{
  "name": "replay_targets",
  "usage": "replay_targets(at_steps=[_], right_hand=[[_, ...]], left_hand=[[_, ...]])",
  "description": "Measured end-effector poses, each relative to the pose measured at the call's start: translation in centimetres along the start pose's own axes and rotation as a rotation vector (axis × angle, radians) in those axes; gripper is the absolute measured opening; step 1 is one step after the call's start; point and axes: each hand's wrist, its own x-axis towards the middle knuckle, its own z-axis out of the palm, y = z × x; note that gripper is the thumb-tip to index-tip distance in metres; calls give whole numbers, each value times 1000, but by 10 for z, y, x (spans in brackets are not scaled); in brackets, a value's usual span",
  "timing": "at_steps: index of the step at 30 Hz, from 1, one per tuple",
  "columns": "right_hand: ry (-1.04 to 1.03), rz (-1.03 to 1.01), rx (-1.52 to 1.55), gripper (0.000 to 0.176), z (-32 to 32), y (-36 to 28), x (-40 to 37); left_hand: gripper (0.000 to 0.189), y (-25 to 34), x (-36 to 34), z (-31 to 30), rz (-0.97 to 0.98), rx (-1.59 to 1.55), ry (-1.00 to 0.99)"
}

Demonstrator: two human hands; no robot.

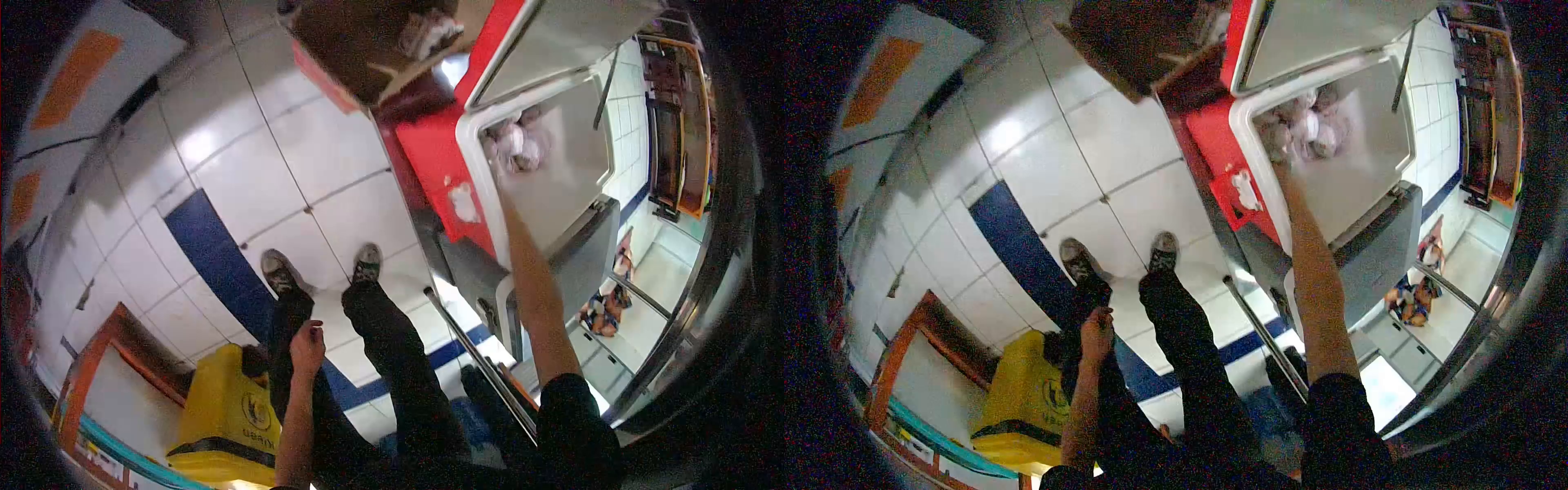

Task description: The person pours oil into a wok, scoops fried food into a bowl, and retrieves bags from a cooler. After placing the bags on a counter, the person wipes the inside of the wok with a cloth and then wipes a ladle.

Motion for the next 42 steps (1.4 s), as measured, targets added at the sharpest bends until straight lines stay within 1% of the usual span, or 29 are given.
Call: replay_targets(at_steps=[1,2,3,5,6,7,8,9,10,11,12,13,14,15,17,18,20,21,23,26,29,30,32,33,34,35,37,39,42], right_hand=[[-78,0,-14,34,0,16,14],[-156,9,-18,34,-2,31,18],[-203,-3,1,35,-8,37,23],[-233,-14,32,35,-28,24,20],[-145,12,332,43,-44,-5,6],[-52,40,636,51,-60,-35,-12],[47,72,937,59,-72,-46,-22],[63,68,943,59,-74,-19,-10],[52,105,839,58,-72,34,16],[35,139,735,57,-71,63,33],[-9,66,399,56,-60,55,22],[-64,31,213,56,-41,52,19],[-129,10,160,56,-22,54,20],[-193,-3,152,56,-5,57,18],[-285,-17,217,57,16,67,13],[-313,-19,265,58,22,73,11],[-357,-31,341,59,22,81,9],[-371,-35,365,60,17,86,7],[-380,-59,402,62,9,83,9],[-386,-126,502,65,7,73,27],[-335,-227,648,69,8,63,44],[-335,-228,642,69,4,43,40],[33,-630,-195,65,-13,-8,29],[216,-676,-418,65,-9,-21,42],[342,-638,-524,64,-6,-31,58],[401,-575,-577,64,-6,-38,71],[389,-474,-565,63,-4,-41,86],[361,-414,-529,62,-4,-38,87],[327,-369,-451,61,-4,-37,82]], left_hand=[[13,-26,-1,13,77,66,42],[14,10,5,-2,-73,11,-74],[14,11,5,4,-75,-3,-83],[15,16,9,5,-109,-133,-97],[16,21,14,1,-196,-144,-162],[16,16,16,1,-188,-141,-160],[16,7,13,5,-170,-156,-130],[16,2,14,9,-144,-170,-103],[16,14,16,6,-223,-156,-124],[16,15,18,8,-216,-155,-128],[17,12,19,7,-195,-168,-135],[17,9,20,6,-178,-179,-140],[16,26,25,-2,-246,-120,-175],[16,27,29,-3,-244,-115,-174],[16,26,28,-1,-154,-132,-125],[16,25,30,-1,-166,-131,-129],[16,30,34,0,-90,-111,-112],[17,49,36,-6,-103,-137,-143],[17,36,36,6,-162,-240,-157],[18,43,35,-3,-229,-248,-242],[18,32,34,-1,-211,-215,-198],[17,34,36,-3,-257,-248,-216],[17,35,37,-2,-250,-266,-203],[17,35,39,-2,-245,-275,-188],[17,36,40,-3,-248,-281,-182],[17,38,42,-5,-248,-260,-189],[17,46,45,-14,-261,-232,-202],[18,61,48,-16,-217,-284,-167],[20,53,48,-14,-180,-289,-189]])
